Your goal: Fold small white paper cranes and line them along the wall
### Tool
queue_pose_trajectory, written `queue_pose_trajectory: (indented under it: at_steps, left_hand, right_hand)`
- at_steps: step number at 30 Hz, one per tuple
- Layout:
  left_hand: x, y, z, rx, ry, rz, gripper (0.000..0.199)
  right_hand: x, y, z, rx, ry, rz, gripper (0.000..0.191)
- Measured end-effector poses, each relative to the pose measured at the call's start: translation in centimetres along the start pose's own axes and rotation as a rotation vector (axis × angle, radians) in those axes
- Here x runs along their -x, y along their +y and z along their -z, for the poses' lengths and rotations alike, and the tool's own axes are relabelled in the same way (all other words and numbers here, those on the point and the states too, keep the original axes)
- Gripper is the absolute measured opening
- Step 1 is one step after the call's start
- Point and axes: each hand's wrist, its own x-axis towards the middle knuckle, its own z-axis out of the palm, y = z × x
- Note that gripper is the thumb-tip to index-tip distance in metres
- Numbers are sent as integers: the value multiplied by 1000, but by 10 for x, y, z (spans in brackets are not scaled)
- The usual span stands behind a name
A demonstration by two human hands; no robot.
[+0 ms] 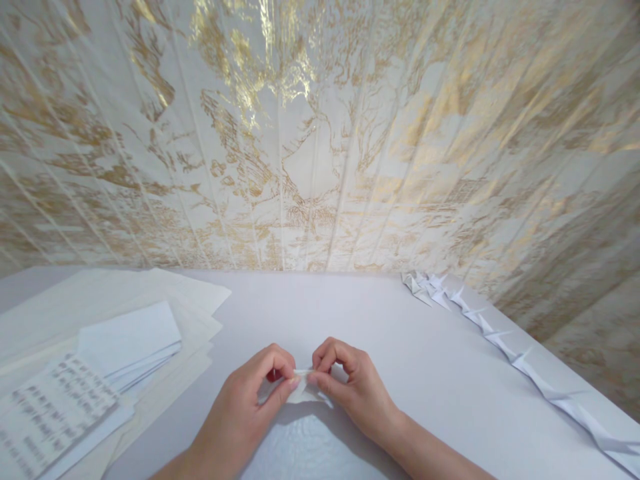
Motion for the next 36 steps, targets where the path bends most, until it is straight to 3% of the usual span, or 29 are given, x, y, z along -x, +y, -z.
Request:
queue_pose_trajectory:
  at_steps: [5,12,16,24,30,36]
  left_hand:
    - [0,4,1,18,23,15,23]
    - [1,8,2,82,33,89,23]
    - [2,9,2,91,92,128,22]
    - [0,8,5,69,153,147,19]
    - [3,8,3,33,105,122,15]
    - [4,5,0,19,69,147,10]
  right_hand:
    - [-1,-3,1,-16,14,1,22]
    - [-1,-4,3,57,30,-17,5]
    - [0,-3,3,98,38,14,5]
    - [-1,2,10,174,186,104,10]
    - [1,-6,2,294,-47,200,14]
    - [-2,-8,2,339,-35,183,22]
